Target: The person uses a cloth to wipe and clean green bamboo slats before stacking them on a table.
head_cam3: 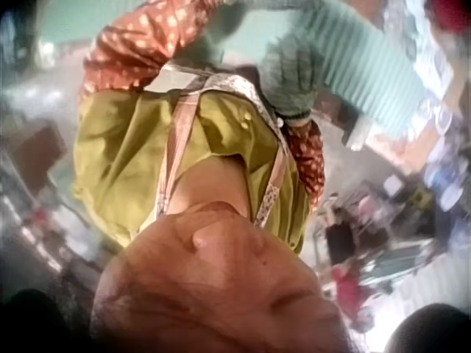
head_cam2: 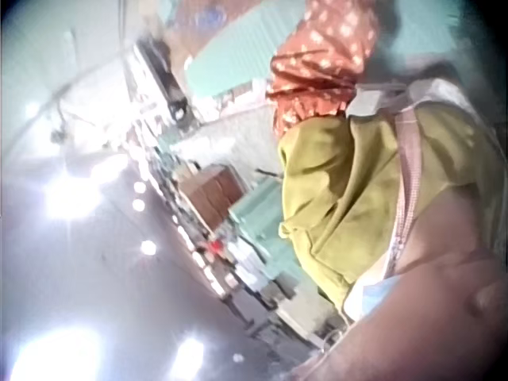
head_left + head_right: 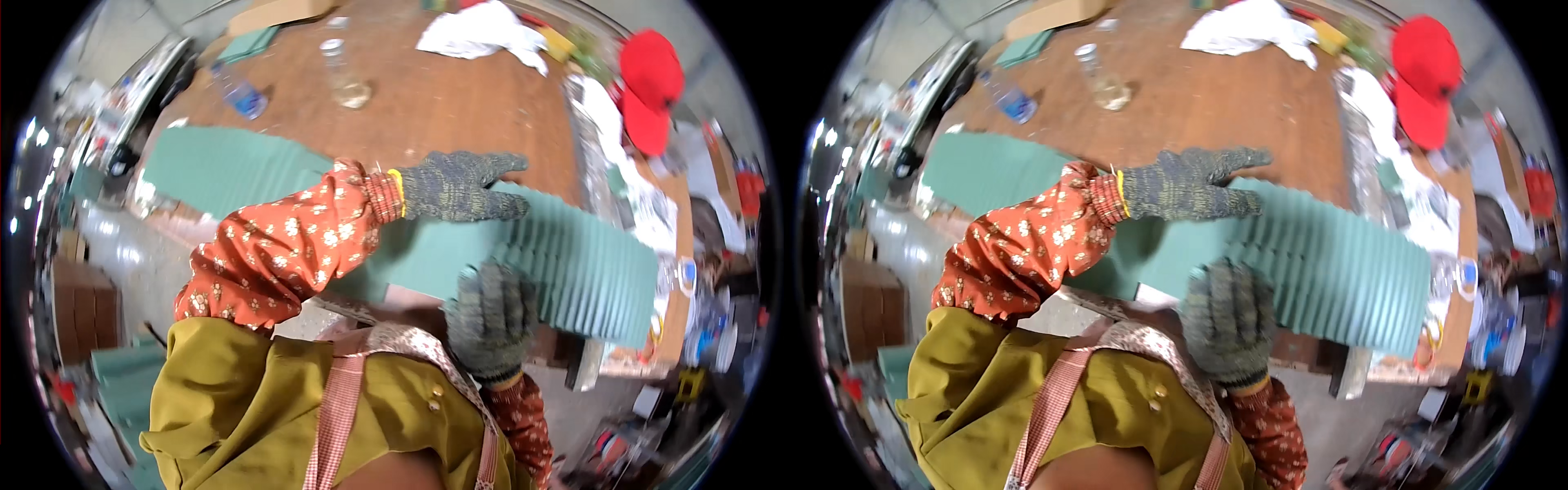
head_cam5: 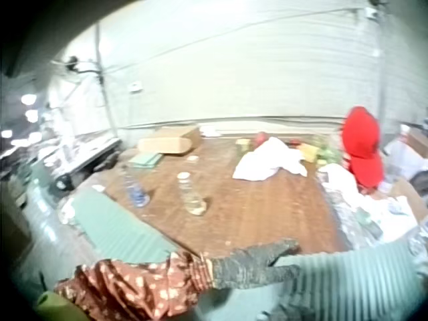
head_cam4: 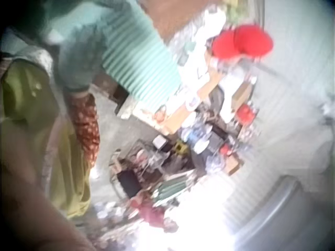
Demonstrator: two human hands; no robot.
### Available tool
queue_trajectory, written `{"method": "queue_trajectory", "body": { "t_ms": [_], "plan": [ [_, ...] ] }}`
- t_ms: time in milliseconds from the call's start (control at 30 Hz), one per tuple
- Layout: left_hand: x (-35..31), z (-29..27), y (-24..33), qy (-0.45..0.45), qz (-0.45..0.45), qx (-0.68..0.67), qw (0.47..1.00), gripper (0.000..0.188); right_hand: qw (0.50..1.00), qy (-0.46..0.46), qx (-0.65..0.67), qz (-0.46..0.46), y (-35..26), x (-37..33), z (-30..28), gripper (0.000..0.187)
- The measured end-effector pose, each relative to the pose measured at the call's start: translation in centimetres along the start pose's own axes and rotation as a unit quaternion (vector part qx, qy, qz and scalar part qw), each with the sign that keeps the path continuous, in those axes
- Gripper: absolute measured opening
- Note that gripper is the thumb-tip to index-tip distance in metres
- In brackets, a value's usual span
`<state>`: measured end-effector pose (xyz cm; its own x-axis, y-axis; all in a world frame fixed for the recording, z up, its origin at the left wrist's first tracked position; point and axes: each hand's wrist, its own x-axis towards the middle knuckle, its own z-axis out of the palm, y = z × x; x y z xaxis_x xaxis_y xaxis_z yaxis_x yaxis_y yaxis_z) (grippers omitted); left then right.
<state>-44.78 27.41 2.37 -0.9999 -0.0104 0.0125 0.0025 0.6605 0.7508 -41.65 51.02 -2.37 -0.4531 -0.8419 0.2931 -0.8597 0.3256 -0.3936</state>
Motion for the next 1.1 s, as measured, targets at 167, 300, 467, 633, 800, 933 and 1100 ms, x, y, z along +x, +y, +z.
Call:
{"method": "queue_trajectory", "body": {
  "t_ms": [167,300,467,633,800,933,1100],
  "plan": [
    [-12.5,-12.0,-1.1,0.208,-0.111,-0.08,0.969,0.043,0.968,0.171,-0.139,-0.118,-1.8,-1.0,-1.1,0.038],
    [-24.7,-19.4,-8.3,0.367,-0.219,-0.001,0.904,0.035,0.967,0.13,-0.153,-0.157,-4.6,-0.4,-1.9,0.039],
    [-31.3,-22.8,-12.1,0.135,-0.19,0.174,0.957,0.082,0.955,0.076,0.041,-0.283,-9.4,4.0,3.9,0.035],
    [-25.6,-26.3,-11.7,0.015,-0.16,0.235,0.959,0.082,0.889,-0.15,0.366,-0.231,-17.7,6.4,11.2,0.031],
    [-21.8,-26.8,-15.3,-0.051,-0.063,0.265,0.961,0.072,0.881,-0.291,0.35,-0.124,-23.4,9.9,14.7,0.037],
    [-19.9,-25.3,-16.3,-0.053,-0.102,0.267,0.957,0.065,0.949,-0.189,0.208,-0.142,-23.6,14.6,21.1,0.045],
    [-18.8,-24.0,-15.2,-0.033,-0.152,0.179,0.972,0.053,0.629,-0.135,0.766,0.016,-25.6,15.5,22.2,0.043]
  ]
}}
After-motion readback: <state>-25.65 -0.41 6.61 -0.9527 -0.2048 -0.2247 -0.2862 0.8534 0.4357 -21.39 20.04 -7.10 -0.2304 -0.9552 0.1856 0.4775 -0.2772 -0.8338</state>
